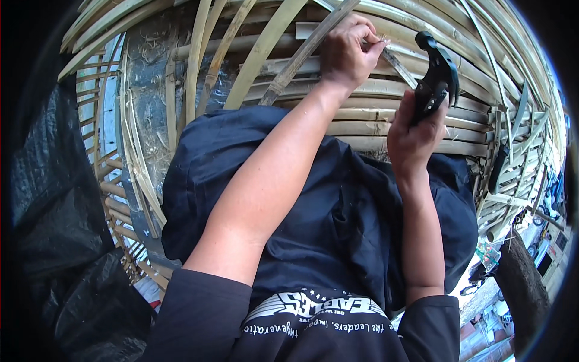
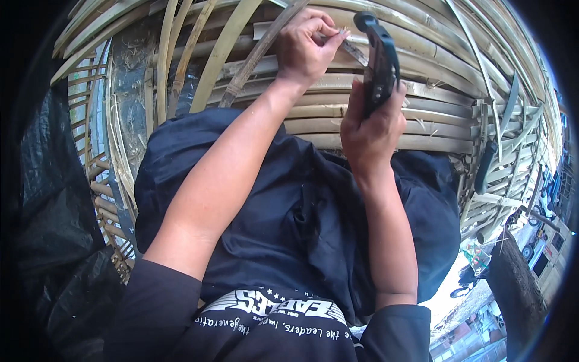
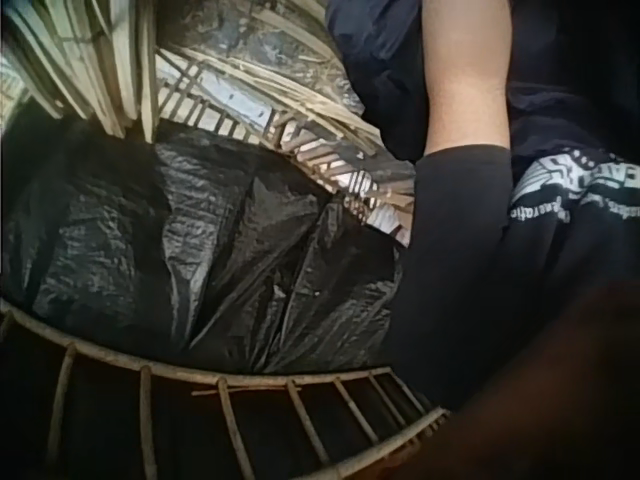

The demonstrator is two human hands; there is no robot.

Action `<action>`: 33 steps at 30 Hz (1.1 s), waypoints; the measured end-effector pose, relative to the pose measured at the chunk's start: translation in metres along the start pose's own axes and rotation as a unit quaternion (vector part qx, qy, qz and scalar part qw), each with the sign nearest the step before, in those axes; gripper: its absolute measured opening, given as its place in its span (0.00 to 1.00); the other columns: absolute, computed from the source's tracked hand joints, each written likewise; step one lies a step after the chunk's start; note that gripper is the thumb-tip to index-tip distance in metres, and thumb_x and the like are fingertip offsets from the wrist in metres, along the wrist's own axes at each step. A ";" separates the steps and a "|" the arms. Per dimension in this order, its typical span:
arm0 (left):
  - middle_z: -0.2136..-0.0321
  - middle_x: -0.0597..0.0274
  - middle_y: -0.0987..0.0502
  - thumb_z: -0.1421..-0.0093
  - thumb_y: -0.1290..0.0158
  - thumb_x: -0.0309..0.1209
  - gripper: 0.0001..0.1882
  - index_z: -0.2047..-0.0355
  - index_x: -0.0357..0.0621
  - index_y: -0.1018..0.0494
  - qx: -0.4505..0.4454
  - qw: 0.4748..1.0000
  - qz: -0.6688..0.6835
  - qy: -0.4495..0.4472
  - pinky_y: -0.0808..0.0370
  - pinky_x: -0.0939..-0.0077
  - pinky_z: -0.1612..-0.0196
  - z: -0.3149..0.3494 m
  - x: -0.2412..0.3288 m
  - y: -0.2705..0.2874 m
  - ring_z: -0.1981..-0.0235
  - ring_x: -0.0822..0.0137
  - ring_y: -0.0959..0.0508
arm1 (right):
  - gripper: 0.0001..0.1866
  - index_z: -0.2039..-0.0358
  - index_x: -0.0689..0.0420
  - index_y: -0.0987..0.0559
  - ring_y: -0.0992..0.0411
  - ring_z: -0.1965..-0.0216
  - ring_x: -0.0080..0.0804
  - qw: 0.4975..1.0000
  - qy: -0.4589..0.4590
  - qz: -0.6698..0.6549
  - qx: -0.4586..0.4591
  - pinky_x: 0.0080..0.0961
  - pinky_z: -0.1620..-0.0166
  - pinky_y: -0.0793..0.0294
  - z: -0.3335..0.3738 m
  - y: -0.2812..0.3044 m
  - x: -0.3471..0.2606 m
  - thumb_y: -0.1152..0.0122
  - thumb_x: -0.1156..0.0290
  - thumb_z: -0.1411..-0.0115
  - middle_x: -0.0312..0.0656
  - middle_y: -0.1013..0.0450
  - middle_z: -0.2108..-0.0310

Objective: The person hammers a nail into a bamboo strip to secure it to a larger bamboo frame.

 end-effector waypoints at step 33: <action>0.69 0.65 0.19 0.50 0.30 0.29 0.11 0.80 0.42 0.23 -0.007 1.000 -0.007 0.004 0.29 0.75 0.78 0.002 0.001 0.003 0.85 0.72 0.24 | 0.14 0.55 0.63 0.30 0.24 0.73 0.61 0.992 -0.034 0.034 -0.114 0.45 0.71 0.28 -0.005 -0.007 0.002 0.40 0.67 0.33 0.59 0.26 0.75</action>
Point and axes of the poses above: each hand's wrist, its own z-axis away from the middle knuckle, its own y-axis out of the back of the hand, x = y × z, the point moved 3 cm from there along -z, towards the middle knuckle
